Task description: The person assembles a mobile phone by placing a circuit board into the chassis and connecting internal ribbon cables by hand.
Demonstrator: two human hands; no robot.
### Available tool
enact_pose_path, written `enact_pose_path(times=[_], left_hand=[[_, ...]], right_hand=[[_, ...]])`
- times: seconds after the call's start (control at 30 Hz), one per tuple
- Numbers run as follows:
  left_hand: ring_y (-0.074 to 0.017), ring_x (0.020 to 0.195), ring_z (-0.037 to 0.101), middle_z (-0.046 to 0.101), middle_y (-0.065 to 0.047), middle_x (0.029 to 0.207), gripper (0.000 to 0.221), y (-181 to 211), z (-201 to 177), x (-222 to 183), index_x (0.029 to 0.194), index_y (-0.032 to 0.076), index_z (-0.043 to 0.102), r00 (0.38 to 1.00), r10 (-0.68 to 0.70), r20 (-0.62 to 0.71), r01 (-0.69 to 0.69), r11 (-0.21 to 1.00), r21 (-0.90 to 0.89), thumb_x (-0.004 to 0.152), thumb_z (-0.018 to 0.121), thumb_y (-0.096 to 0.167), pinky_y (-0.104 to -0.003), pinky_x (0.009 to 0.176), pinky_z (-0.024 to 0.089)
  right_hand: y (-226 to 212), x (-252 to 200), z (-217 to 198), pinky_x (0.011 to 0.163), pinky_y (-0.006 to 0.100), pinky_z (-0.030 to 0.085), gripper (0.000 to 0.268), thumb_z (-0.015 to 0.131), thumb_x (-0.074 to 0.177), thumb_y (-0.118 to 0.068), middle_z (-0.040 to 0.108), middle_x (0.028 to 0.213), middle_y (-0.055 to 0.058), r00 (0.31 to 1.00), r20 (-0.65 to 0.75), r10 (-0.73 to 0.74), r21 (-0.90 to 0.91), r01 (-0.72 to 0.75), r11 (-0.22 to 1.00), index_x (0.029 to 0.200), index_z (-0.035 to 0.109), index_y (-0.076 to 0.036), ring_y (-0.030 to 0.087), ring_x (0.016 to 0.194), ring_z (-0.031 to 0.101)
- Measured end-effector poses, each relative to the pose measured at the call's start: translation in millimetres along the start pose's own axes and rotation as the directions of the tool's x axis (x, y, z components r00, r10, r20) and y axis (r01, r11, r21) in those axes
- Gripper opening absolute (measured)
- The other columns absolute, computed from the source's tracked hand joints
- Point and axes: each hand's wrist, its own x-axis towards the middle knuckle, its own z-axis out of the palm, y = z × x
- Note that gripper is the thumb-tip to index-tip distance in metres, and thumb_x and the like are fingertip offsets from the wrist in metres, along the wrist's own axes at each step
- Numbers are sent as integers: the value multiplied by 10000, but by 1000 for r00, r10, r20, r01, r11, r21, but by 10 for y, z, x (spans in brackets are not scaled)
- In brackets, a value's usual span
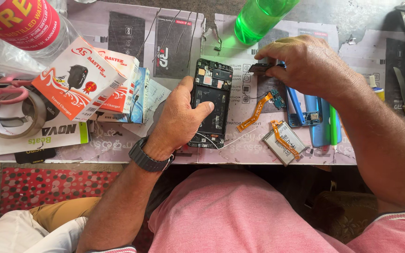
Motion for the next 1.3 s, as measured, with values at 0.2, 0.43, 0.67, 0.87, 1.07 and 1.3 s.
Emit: enact_pose_path(times=[0.2,0.43,0.67,0.87,1.07,1.3], left_hand=[[-101,892,680,713,-66,1008,340,-19,-43,-7,1157,10,595,997,7,71,4,989,-146,836,691,70,-281,812,583],[-107,888,672,722,-62,985,308,-10,-47,10,1132,1,604,994,35,101,-24,993,-113,836,678,44,-280,802,575],[-88,947,660,715,-54,1049,277,-42,-8,79,1169,-4,602,987,119,111,-90,968,-234,898,642,34,-253,863,571],[-86,889,596,666,-58,998,256,-145,28,95,1166,-8,573,991,123,62,-113,983,-146,925,657,13,-258,795,539],[-79,931,655,697,-39,1024,255,-72,85,203,1164,12,569,979,193,65,-167,944,-285,915,626,1,-270,837,578],[-93,835,636,654,-59,922,258,-45,132,293,1110,10,571,974,120,194,-85,980,-180,880,676,-40,-284,719,567]], right_hand=[[71,-104,-136,741,386,568,319,824,846,-126,781,965,105,908,174,381,304,-418,856,1161,772,-121,203,809,709],[110,-450,-156,799,302,612,286,804,761,5,795,920,86,950,247,191,672,-310,672,1042,778,-41,157,850,741],[91,-614,-343,802,280,613,265,793,766,-2,768,980,62,978,161,-135,645,-1,764,1023,779,-66,153,930,747],[53,-505,-363,785,295,596,248,779,777,-36,756,989,59,965,174,-195,592,56,804,1021,779,-77,178,942,703],[-146,-296,-434,816,330,550,219,812,840,-166,739,1025,4,834,176,-523,561,351,750,1056,811,-131,194,964,689],[-343,101,-113,757,304,579,294,814,803,-101,776,919,23,993,106,54,602,-107,792,1092,768,-72,133,838,726]])
